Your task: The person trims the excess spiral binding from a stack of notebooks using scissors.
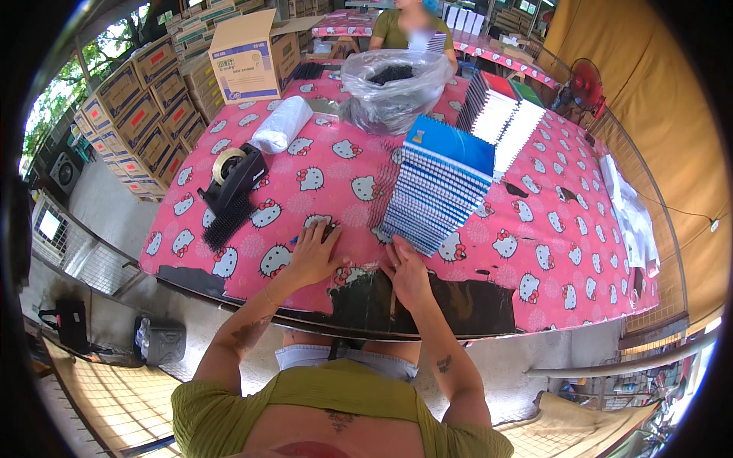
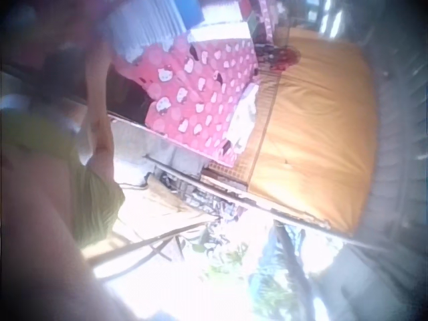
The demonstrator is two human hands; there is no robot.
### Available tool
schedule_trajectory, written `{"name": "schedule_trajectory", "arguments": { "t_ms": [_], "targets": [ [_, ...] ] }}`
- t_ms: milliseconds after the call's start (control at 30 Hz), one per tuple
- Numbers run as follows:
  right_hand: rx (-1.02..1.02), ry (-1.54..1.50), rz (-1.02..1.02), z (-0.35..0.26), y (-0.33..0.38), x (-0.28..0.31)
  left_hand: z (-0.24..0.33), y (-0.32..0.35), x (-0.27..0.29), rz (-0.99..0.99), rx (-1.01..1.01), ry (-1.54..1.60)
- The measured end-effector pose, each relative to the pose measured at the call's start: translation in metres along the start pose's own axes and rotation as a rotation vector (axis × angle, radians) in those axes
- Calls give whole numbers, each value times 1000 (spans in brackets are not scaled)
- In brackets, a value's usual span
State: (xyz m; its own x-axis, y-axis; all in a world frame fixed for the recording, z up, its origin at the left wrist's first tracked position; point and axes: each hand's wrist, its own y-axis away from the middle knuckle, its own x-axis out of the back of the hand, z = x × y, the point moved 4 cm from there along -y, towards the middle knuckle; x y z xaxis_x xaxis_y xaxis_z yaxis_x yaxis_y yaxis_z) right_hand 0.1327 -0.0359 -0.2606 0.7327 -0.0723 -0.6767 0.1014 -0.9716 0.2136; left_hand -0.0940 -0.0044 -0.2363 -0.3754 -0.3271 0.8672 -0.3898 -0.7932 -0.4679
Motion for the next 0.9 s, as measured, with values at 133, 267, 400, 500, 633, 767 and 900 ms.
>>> {"name": "schedule_trajectory", "arguments": {
  "t_ms": [133,267,400,500,633,767,900],
  "targets": [
    [29,78,77,-4,-4,-10,-3,8,7,-45,126,-101],
    [-8,294,-39,-27,10,-41,-34,4,6,38,244,352],
    [679,1175,-369,-137,54,-140,-15,-40,47,-77,697,1384],
    [1240,1805,-356,-201,57,-213,31,-63,76,-95,540,1653],
    [1132,2205,-470,-237,-21,-196,71,-75,64,-153,325,1670],
    [708,2140,-632,-242,-43,-188,66,-60,70,-118,482,1651],
    [730,2117,-556,-239,-44,-187,54,-60,70,-29,579,1718]
  ]
}}
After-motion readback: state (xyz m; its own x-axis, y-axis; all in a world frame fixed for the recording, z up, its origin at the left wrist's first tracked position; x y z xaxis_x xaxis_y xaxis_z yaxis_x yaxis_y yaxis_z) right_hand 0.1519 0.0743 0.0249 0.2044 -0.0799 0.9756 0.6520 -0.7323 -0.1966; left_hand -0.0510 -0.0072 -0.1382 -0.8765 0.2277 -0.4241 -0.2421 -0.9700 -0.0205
